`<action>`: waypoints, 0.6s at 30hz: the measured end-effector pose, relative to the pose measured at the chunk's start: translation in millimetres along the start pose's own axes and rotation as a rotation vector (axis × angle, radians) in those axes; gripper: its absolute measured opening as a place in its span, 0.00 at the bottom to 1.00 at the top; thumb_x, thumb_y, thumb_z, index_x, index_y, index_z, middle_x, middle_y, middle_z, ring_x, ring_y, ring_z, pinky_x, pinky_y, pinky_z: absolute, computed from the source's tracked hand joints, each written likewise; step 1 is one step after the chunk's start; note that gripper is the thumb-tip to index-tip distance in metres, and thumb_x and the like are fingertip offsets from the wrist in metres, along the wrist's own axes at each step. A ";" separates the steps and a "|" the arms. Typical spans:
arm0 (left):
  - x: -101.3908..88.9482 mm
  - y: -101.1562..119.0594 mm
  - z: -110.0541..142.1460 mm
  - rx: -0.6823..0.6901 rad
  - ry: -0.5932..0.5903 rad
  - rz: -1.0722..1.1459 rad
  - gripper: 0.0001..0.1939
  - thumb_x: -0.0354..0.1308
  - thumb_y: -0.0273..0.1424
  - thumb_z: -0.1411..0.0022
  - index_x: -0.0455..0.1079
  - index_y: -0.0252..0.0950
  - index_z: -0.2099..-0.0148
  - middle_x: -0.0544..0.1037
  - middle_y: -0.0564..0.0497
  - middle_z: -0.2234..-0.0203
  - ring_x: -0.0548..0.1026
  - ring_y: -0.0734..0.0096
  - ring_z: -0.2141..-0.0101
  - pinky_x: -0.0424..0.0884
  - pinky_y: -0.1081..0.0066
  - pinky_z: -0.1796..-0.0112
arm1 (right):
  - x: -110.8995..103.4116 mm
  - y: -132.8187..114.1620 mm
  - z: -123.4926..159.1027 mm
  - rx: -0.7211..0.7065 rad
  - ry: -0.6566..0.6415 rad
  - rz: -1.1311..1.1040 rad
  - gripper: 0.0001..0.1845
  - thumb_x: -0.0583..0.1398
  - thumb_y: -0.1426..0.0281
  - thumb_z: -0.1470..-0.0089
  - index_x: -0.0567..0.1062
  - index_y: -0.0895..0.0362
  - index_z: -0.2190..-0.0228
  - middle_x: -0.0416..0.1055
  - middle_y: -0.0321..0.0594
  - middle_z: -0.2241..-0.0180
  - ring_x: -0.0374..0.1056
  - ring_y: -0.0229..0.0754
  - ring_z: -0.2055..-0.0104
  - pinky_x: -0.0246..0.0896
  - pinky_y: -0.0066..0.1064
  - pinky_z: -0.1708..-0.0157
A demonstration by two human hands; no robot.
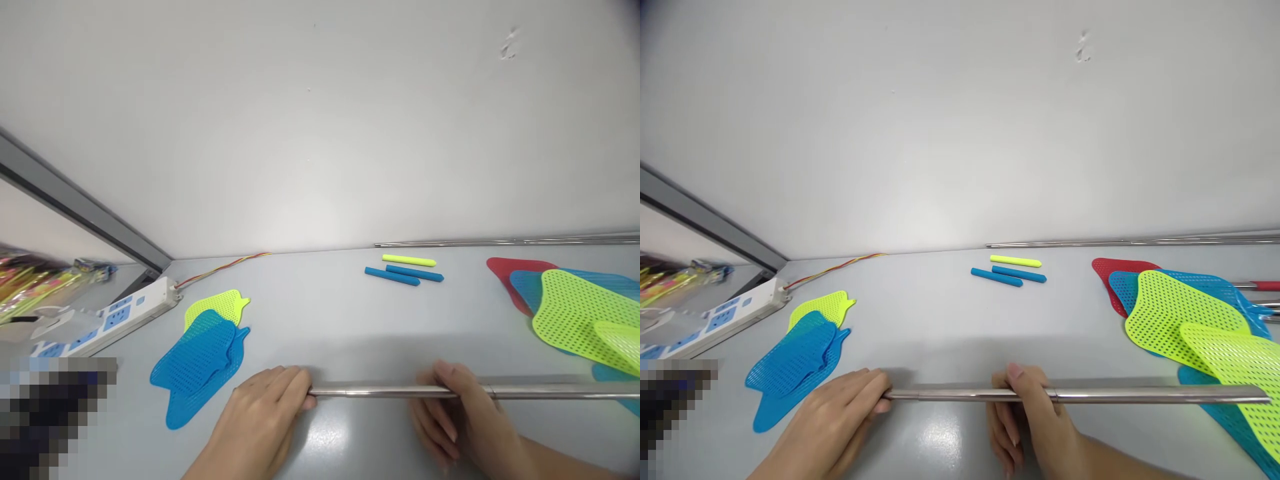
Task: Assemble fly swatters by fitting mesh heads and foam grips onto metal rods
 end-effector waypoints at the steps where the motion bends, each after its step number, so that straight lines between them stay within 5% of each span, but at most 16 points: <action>1: -1.9 1.3 0.2 0.006 0.022 -0.016 0.10 0.38 0.22 0.41 0.53 0.38 0.73 0.64 0.56 0.84 0.62 0.73 0.84 0.56 0.74 0.81 | 0.0 1.6 0.5 0.001 -0.003 0.013 0.27 0.46 0.55 0.48 0.58 0.56 0.91 0.48 0.30 0.93 0.50 0.33 0.91 0.40 0.26 0.90; 18: 6.9 18.7 4.3 0.022 0.069 0.006 0.11 0.39 0.21 0.42 0.53 0.38 0.74 0.63 0.57 0.86 0.62 0.75 0.87 0.56 0.75 0.85 | -2.6 8.1 5.5 0.008 -0.033 0.049 0.29 0.41 0.56 0.46 0.60 0.57 0.90 0.54 0.34 0.92 0.53 0.34 0.90 0.45 0.27 0.87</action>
Point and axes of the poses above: each hand's wrist, its own z-axis away from the middle knuckle, its own x-axis out of the palm, y = z × x, the point moved 4 cm from there along -z, towards the middle knuckle
